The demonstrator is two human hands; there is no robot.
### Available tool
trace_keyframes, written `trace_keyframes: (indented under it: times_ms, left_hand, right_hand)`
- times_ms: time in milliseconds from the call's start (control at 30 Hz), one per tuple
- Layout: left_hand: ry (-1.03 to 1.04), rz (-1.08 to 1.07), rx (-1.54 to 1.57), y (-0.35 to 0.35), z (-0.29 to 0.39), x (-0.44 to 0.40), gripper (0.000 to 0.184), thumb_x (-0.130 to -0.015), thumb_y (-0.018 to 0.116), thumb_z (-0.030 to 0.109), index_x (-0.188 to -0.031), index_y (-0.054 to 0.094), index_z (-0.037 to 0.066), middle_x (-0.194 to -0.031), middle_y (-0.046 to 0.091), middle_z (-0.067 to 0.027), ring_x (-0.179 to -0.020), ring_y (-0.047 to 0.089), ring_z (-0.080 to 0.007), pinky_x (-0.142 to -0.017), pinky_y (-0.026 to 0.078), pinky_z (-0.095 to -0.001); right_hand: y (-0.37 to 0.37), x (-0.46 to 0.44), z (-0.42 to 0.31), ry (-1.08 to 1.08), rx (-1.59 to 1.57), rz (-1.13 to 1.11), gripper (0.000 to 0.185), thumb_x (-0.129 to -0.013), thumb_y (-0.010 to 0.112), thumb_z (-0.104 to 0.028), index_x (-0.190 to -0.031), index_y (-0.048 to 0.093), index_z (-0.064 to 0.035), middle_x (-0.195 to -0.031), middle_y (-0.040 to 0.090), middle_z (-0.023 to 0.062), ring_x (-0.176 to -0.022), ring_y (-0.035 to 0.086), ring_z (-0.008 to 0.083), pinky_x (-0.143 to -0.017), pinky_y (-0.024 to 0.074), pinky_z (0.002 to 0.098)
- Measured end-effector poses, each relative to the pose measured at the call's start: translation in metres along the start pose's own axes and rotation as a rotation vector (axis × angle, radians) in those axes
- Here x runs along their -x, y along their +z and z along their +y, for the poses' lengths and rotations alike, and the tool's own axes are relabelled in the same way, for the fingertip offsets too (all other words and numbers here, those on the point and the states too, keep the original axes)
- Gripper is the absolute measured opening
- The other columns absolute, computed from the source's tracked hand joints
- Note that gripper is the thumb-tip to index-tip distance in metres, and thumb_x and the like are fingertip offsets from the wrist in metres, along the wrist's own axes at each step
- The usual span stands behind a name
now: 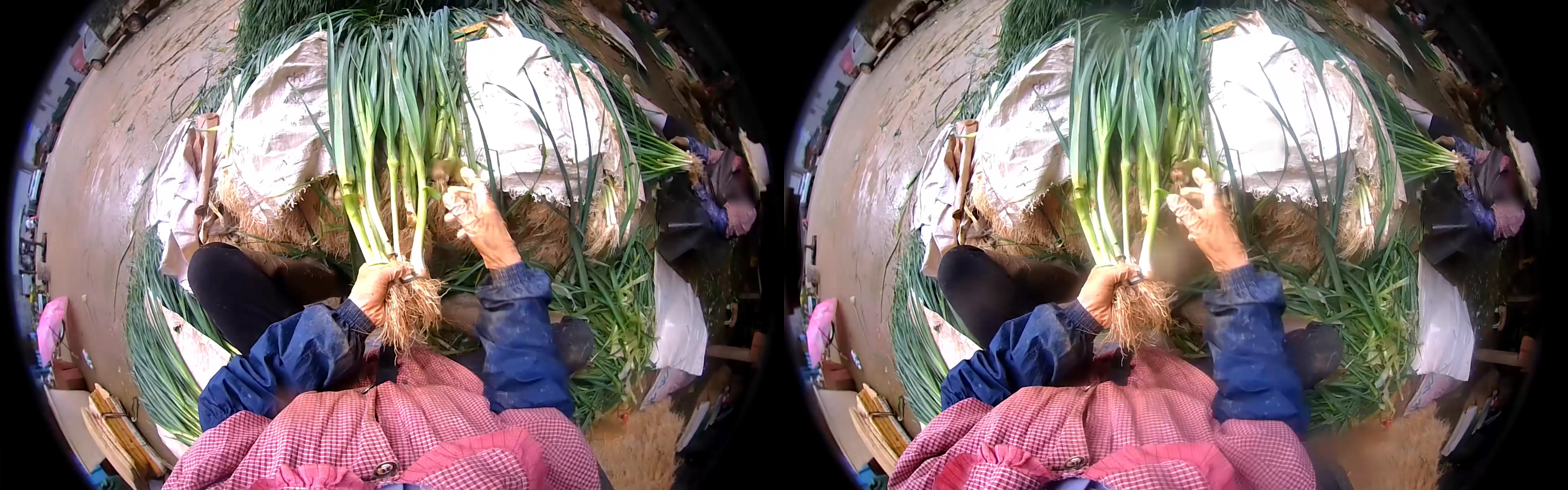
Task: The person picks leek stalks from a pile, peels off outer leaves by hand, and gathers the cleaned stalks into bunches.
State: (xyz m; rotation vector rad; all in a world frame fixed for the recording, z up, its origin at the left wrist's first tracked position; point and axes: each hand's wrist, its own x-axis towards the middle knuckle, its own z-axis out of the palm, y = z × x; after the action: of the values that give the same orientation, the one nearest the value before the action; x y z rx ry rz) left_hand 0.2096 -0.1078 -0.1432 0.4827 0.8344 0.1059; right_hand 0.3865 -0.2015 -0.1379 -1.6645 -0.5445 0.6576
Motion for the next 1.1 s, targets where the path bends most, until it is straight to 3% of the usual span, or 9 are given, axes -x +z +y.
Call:
trace_keyframes:
  times_ms: [133,267,400,500,533,567,667,800,1100]
  left_hand:
    - [0.119,0.03,0.209,-0.035,-0.01,-0.023,0.013,-0.077,0.051,-0.005,-0.09,0.05,-0.006,-0.076,0.055,-0.0132,-0.068,0.059,-0.0238,-0.064,0.054,-0.0366]
    - [0.055,0.038,0.278,-0.027,0.009,-0.015,0.012,-0.076,0.055,-0.007,-0.086,0.05,-0.005,-0.071,0.054,-0.0105,-0.059,0.058,-0.0207,-0.054,0.054,-0.0349]
    - [0.02,0.02,0.265,-0.029,0.007,-0.024,0.011,-0.076,0.054,-0.006,-0.086,0.05,-0.006,-0.071,0.054,-0.0119,-0.059,0.058,-0.0216,-0.056,0.055,-0.0358]
    - [-0.034,0.0,0.275,-0.021,0.01,-0.017,0.01,-0.076,0.053,-0.007,-0.086,0.05,-0.006,-0.071,0.054,-0.0126,-0.06,0.059,-0.0227,-0.055,0.055,-0.0351]
    - [-0.044,-0.018,0.264,-0.023,0.007,-0.02,0.01,-0.076,0.053,-0.007,-0.086,0.05,-0.006,-0.071,0.054,-0.0123,-0.06,0.059,-0.0225,-0.055,0.055,-0.0349]
    - [-0.026,0.015,0.224,-0.021,0.004,-0.02,0.009,-0.076,0.053,-0.006,-0.085,0.051,-0.006,-0.07,0.054,-0.0112,-0.058,0.058,-0.0212,-0.055,0.054,-0.0339]
    - [0.107,0.115,0.167,-0.035,-0.009,-0.033,0.008,-0.073,0.059,-0.004,-0.081,0.056,-0.006,-0.066,0.056,-0.0078,-0.056,0.056,-0.0163,-0.05,0.048,-0.0283]
    - [0.138,0.142,0.186,-0.028,-0.003,-0.029,0.005,-0.074,0.056,-0.006,-0.079,0.054,-0.007,-0.067,0.056,-0.0123,-0.054,0.058,-0.0223,-0.049,0.053,-0.0335]
    - [0.037,0.069,0.282,-0.03,0.006,-0.044,0.009,-0.077,0.056,-0.002,-0.081,0.051,-0.008,-0.068,0.055,-0.0137,-0.054,0.059,-0.0263,-0.051,0.056,-0.0397]
  right_hand:
    - [0.048,-0.005,0.016,-0.16,0.256,0.061,0.011,-0.081,0.062,-0.001,-0.091,0.061,0.0022,-0.08,0.063,0.0032,-0.066,0.057,0.0101,-0.051,0.0443,0.0211]
    - [-0.03,0.086,-0.015,0.253,-0.18,0.063,0.007,-0.08,0.062,-0.001,-0.087,0.063,-0.0005,-0.074,0.062,0.0042,-0.051,0.05,0.005,-0.042,0.0367,0.0162]
    - [-0.125,0.107,-0.006,0.362,0.396,0.377,0.01,-0.082,0.053,0.005,-0.086,0.061,-0.0003,-0.07,0.058,0.0006,-0.049,0.046,0.0041,-0.042,0.0358,0.0179]
    - [-0.061,0.071,-0.021,-0.034,0.282,0.208,0.04,-0.08,0.052,0.006,-0.118,0.049,-0.003,-0.114,0.055,0.009,-0.099,0.054,0.0175,-0.082,0.0458,0.027]
    - [-0.026,0.057,-0.029,-0.056,0.119,0.086,0.056,-0.081,0.05,0.0,-0.134,0.033,-0.0026,-0.134,0.041,0.013,-0.114,0.045,0.0213,-0.094,0.0394,0.0313]
    - [0.002,0.037,-0.01,-0.058,0.015,-0.044,0.061,-0.082,0.049,0.0,-0.138,0.026,-0.0048,-0.139,0.034,0.0133,-0.119,0.041,0.0221,-0.091,0.0416,0.0311]
    - [0.071,0.009,0.025,0.274,-0.077,-0.324,0.042,-0.082,0.047,-0.002,-0.124,0.039,-0.0037,-0.101,0.057,0.0147,-0.078,0.058,0.0183,-0.062,0.0496,0.0274]
    - [0.072,0.044,0.045,-0.104,0.816,-0.107,0.015,-0.084,0.052,-0.019,-0.086,0.061,-0.0085,-0.068,0.063,0.012,-0.063,0.062,0.0293,-0.053,0.045,0.0375]
    - [-0.005,0.096,-0.028,-0.347,0.92,-0.483,0.023,-0.075,0.054,-0.012,-0.094,0.067,-0.0161,-0.071,0.063,0.0108,-0.067,0.062,0.0298,-0.058,0.0473,0.038]
